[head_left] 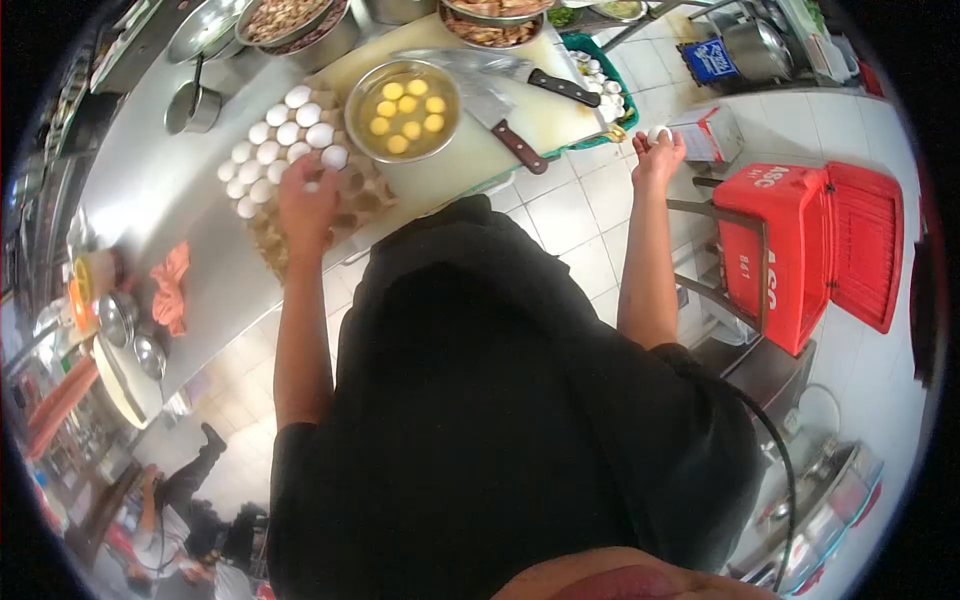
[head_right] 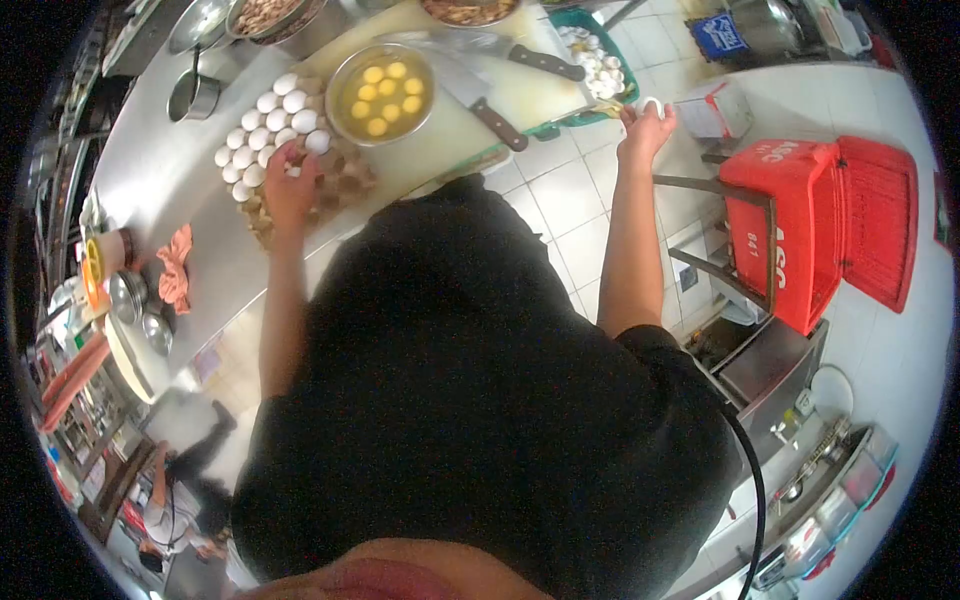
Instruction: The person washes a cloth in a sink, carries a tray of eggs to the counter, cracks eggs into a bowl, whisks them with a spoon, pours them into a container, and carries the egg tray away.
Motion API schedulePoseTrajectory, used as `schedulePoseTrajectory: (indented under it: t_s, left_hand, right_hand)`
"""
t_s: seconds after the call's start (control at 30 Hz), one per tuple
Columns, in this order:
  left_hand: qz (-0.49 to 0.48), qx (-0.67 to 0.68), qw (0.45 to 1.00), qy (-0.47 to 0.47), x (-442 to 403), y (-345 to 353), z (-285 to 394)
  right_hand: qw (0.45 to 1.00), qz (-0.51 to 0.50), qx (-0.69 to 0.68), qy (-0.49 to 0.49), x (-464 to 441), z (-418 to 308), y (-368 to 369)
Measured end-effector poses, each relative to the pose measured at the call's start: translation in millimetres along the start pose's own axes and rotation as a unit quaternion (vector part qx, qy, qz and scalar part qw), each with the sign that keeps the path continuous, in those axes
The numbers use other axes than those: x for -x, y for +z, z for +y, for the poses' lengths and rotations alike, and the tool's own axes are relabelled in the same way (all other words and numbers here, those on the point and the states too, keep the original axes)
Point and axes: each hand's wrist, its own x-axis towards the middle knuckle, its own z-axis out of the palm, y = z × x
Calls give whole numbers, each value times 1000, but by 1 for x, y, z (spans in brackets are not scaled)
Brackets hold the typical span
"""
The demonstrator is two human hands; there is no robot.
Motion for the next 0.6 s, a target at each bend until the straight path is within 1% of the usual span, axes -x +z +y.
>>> schedulePoseTrajectory:
  t_s: [0.07,0.17,0.23,0.27,0.37,0.43,0.47,0.5,0.57,0.6]
  left_hand:
    - [0,-17,1000,8,-1,6,-7]
    - [-36,-59,997,29,-6,12,-6]
    - [-40,-55,998,18,-6,13,-2]
    - [-40,-55,998,10,-5,12,-1]
    - [-53,-56,997,6,-7,11,-1]
    - [-56,-64,996,-22,-6,10,4]
    - [-56,-69,995,-38,-6,10,7]
    - [-53,-83,995,-32,-6,10,6]
    - [-50,-112,992,-21,-7,11,3]
    - [-48,-104,993,-25,-8,11,5]
  right_hand:
    - [997,51,47,15,-32,31,-21]
    - [998,-37,57,-2,-41,94,-27]
    - [992,-71,49,93,-16,93,-8]
    - [993,-60,43,94,-9,82,-5]
    - [990,-28,-91,103,-15,69,-14]
    - [985,-14,-124,115,-32,62,-15]
    - [993,-57,-84,66,-22,50,-5]
    - [994,-101,-45,17,-5,29,8]
    - [979,-200,29,-35,34,-2,49]
    - [965,-246,65,-64,55,-12,68]
